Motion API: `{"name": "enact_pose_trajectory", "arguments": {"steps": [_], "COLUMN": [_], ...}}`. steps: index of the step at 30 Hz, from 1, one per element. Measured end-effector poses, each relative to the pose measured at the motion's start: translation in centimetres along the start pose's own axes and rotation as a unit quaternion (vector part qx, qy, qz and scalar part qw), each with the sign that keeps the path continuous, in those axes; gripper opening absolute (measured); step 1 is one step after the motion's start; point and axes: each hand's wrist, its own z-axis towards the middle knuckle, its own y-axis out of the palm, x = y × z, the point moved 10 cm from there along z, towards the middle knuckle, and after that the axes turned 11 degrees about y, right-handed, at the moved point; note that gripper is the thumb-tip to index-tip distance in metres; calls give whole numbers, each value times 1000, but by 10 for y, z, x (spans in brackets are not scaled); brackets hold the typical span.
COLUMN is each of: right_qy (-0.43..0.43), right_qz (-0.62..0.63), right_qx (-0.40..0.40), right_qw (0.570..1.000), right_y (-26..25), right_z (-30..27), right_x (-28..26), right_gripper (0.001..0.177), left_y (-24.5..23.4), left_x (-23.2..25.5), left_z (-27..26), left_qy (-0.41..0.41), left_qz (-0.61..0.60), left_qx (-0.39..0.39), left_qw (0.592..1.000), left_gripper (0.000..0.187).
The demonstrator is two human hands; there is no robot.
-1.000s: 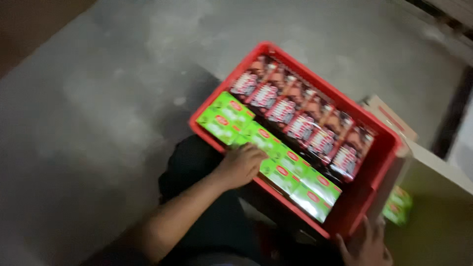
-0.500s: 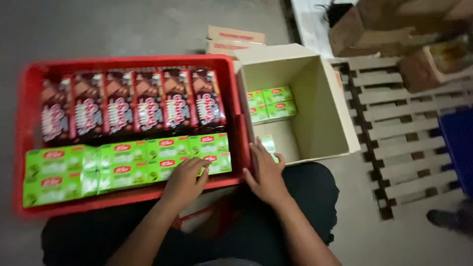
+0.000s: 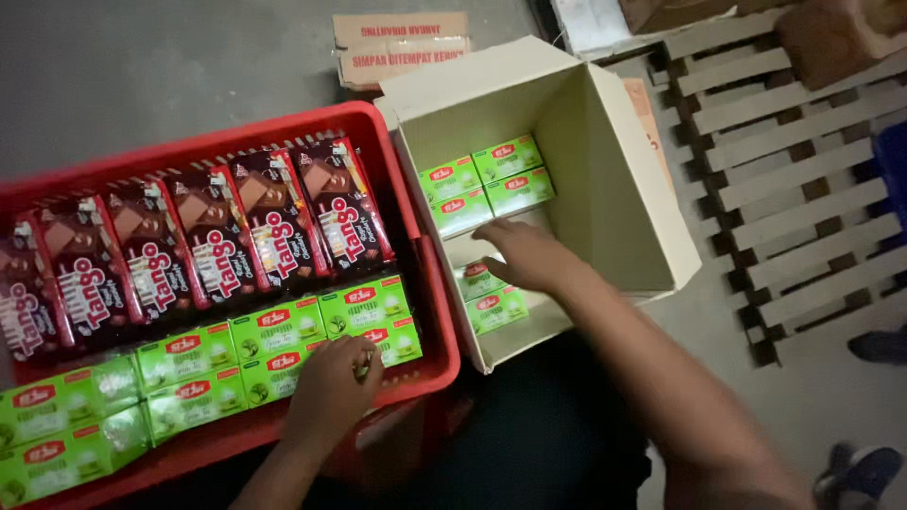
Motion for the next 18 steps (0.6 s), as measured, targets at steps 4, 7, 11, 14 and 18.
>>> {"name": "enact_pose_trajectory", "arguments": {"steps": [4, 7, 11, 14, 18], "right_qy": [-14, -51, -6, 21, 12], "right_qz": [-207, -268, -309, -267, -214], "right_qx": [-132, -239, -258, -283, -293], "right_qw": [969, 932, 915, 921, 932], "right_y": [48, 82, 117, 117, 124], "right_z": [46, 54, 78, 80, 97], "right_x": [18, 27, 60, 64, 81], "right_gripper": [62, 92, 88, 93, 116], "left_y": [14, 16, 10, 17, 16], "left_x": [-14, -20, -14, -18, -23], "left_z": [2, 4, 4, 0, -3], "left_qy": [-16, -42, 30, 48, 67], "left_qz": [1, -1, 9, 9, 20], "left_qx": [-30, -56, -4, 5, 55], "left_qw": [999, 998, 999, 999, 996], "left_gripper": [14, 19, 11, 8, 5]}}
